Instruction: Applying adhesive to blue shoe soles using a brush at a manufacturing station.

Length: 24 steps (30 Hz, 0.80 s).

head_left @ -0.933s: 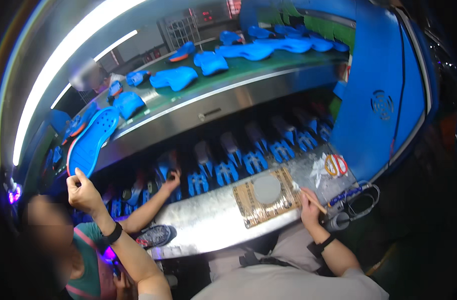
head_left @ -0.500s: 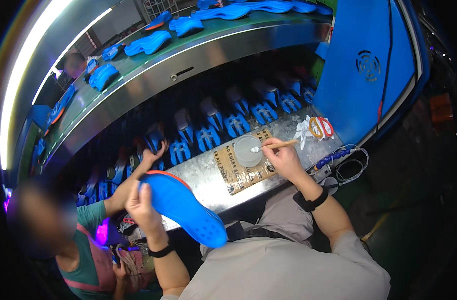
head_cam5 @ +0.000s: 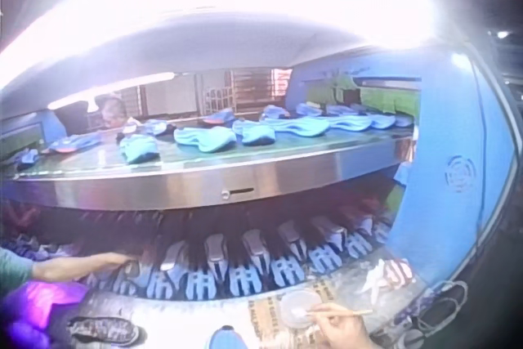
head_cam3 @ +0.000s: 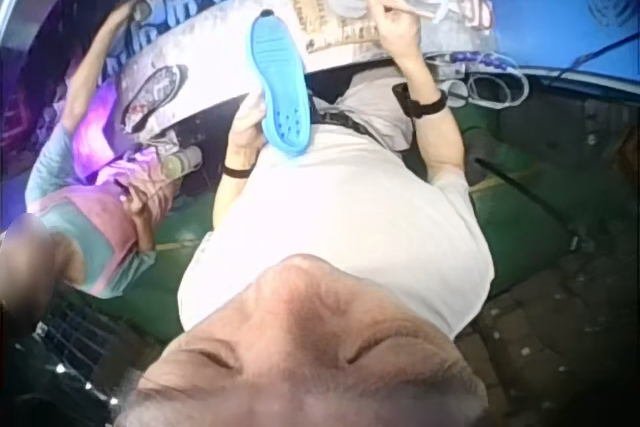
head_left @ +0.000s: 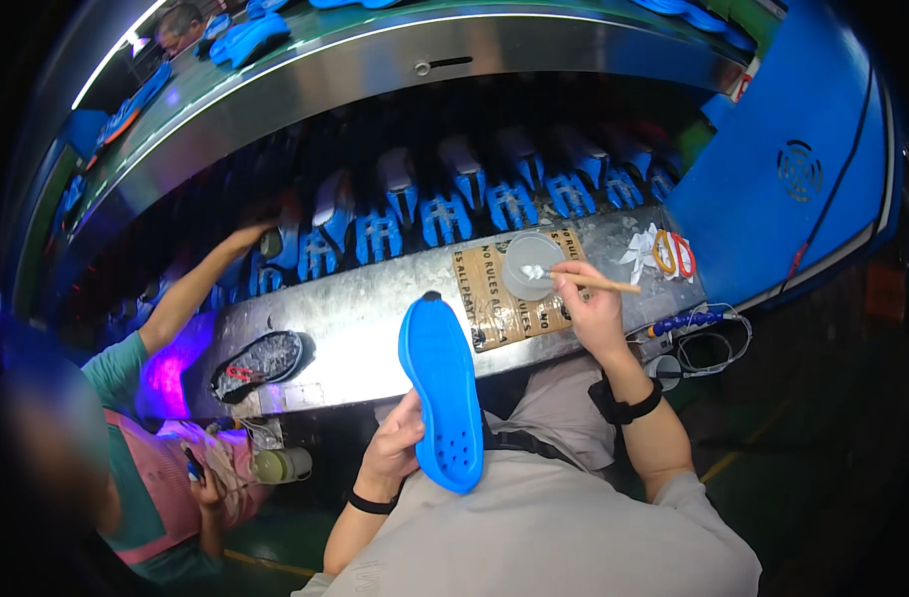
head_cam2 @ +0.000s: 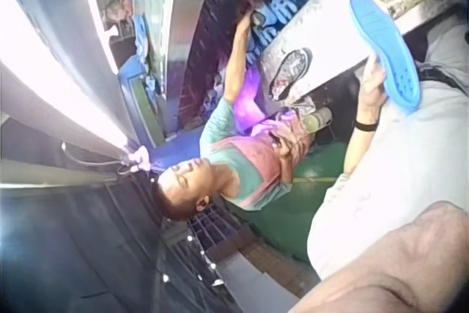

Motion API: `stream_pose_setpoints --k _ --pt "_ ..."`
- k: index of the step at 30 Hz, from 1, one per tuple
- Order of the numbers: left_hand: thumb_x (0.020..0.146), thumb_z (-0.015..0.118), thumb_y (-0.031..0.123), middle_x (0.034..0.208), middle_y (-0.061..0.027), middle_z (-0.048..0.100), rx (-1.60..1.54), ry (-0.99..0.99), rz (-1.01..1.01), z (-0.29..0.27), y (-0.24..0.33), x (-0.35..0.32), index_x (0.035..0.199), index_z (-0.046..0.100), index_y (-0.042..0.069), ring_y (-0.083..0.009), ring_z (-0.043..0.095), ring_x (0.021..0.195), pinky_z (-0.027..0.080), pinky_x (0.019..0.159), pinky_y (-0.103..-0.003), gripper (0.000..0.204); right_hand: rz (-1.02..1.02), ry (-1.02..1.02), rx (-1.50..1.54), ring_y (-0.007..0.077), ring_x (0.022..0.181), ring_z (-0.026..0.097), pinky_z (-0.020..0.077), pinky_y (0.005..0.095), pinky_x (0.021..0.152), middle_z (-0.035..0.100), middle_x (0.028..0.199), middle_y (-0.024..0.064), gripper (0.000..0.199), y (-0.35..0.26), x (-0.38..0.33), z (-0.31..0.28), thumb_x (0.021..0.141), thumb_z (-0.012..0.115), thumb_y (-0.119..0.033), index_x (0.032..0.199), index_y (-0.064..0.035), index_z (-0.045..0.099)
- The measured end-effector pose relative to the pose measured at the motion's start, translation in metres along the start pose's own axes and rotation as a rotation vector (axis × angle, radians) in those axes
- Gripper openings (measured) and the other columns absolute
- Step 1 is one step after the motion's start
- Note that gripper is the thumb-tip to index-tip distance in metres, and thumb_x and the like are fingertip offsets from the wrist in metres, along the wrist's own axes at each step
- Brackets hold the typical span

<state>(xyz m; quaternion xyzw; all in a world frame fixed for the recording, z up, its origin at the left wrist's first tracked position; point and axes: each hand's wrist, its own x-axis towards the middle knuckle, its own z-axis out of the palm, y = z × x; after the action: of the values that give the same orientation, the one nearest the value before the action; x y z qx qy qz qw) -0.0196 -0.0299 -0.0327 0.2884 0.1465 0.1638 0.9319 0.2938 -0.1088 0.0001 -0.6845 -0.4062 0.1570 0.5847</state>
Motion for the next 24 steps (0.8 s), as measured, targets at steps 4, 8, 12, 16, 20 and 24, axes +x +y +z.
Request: stream_pose_setpoints --k 4,8,12,16,20,24 --pt "0.09 0.067 0.018 0.142 -0.0155 0.05 0.049 0.026 0.043 0.011 0.018 0.005 0.157 0.019 0.0 -0.0252 0.057 0.124 0.048 0.105 -0.04 0.084 -0.036 -0.166 0.029 0.0158 0.088 0.066 0.0516 0.0297 0.08 0.071 0.094 0.0083 0.017 -0.017 -0.016 0.022 0.094 0.066 -0.012 0.105 0.0002 0.069" --pt "0.09 0.067 0.019 0.143 -0.0158 0.05 0.059 0.013 0.033 0.014 0.025 0.006 0.157 0.018 -0.001 -0.025 0.056 0.125 0.047 0.106 -0.039 0.085 -0.067 -0.283 0.166 0.0193 0.092 0.065 0.0509 0.0325 0.082 0.071 0.099 0.0104 0.018 -0.028 -0.021 0.038 0.091 0.068 -0.01 0.106 -0.0008 0.07" --pt "0.09 0.067 0.021 0.144 -0.0164 0.049 0.095 -0.004 0.036 0.014 0.027 0.005 0.157 0.018 -0.002 -0.0252 0.055 0.127 0.047 0.106 -0.039 0.086 -0.118 -0.288 0.1 0.0226 0.087 0.065 0.0503 0.0347 0.082 0.071 0.095 0.0113 0.016 -0.035 -0.017 0.044 0.089 0.069 -0.009 0.104 -0.0013 0.071" --pt "0.09 0.067 0.023 0.143 -0.0169 0.049 0.102 0.0 0.05 0.018 0.033 0.004 0.156 0.019 -0.002 -0.0259 0.056 0.127 0.047 0.106 -0.039 0.086 -0.291 -0.31 0.012 0.0245 0.081 0.066 0.0496 0.0365 0.081 0.073 0.089 0.0101 0.014 -0.033 -0.019 0.044 0.086 0.069 -0.008 0.098 -0.0032 0.072" --pt "0.09 0.067 0.023 0.142 -0.0175 0.05 0.103 0.029 0.054 0.017 0.037 0.003 0.156 0.02 -0.002 -0.0266 0.057 0.126 0.048 0.105 -0.039 0.085 -0.301 -0.419 0.004 0.0245 0.079 0.066 0.0482 0.0375 0.078 0.073 0.086 0.008 0.011 -0.042 -0.021 0.041 0.084 0.067 -0.008 0.094 -0.0042 0.072" --pt "0.09 0.067 0.026 0.142 -0.0175 0.051 0.135 0.017 0.04 0.018 0.041 0.002 0.156 0.02 -0.004 -0.0261 0.058 0.124 0.048 0.105 -0.038 0.087 -0.252 -0.319 0.048 0.0246 0.076 0.064 0.048 0.0379 0.077 0.071 0.084 0.0087 0.013 -0.04 -0.014 0.046 0.086 0.068 -0.008 0.096 -0.0027 0.071"
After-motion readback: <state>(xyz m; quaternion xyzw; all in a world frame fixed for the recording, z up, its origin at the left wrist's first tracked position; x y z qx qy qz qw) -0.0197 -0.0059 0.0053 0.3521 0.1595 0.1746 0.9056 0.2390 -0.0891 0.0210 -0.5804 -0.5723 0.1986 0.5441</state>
